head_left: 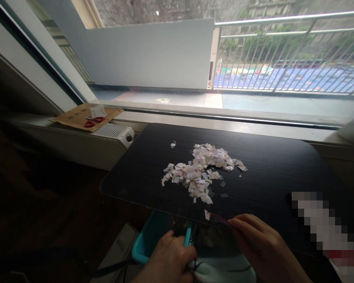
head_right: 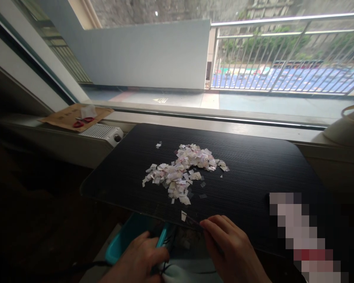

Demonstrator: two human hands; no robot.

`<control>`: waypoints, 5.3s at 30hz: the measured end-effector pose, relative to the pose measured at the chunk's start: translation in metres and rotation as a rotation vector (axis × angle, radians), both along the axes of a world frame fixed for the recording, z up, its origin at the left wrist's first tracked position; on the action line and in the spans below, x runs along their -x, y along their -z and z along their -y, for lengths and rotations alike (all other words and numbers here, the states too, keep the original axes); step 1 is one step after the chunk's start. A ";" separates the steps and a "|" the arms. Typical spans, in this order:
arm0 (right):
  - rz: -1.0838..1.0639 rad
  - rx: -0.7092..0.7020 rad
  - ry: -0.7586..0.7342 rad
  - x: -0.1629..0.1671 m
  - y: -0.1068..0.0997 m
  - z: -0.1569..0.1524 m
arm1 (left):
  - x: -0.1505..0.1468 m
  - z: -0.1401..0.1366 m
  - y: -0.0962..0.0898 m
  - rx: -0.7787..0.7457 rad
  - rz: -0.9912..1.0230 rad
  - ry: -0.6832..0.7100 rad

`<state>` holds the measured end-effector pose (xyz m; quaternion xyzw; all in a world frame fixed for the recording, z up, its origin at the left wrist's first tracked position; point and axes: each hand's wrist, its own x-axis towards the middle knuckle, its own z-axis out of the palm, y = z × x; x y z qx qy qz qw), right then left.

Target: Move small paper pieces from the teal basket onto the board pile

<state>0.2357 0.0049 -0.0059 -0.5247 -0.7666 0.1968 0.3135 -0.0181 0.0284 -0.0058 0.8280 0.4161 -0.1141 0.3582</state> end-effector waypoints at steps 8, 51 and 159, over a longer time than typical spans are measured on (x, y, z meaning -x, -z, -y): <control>0.040 -0.077 0.131 -0.005 -0.001 -0.016 | -0.001 -0.004 0.004 0.021 0.007 0.031; 0.075 -0.038 0.205 -0.006 -0.012 -0.020 | -0.003 0.002 -0.002 0.011 -0.006 0.003; 0.024 0.058 0.085 -0.027 -0.022 0.023 | -0.006 0.001 -0.004 -0.023 0.004 0.000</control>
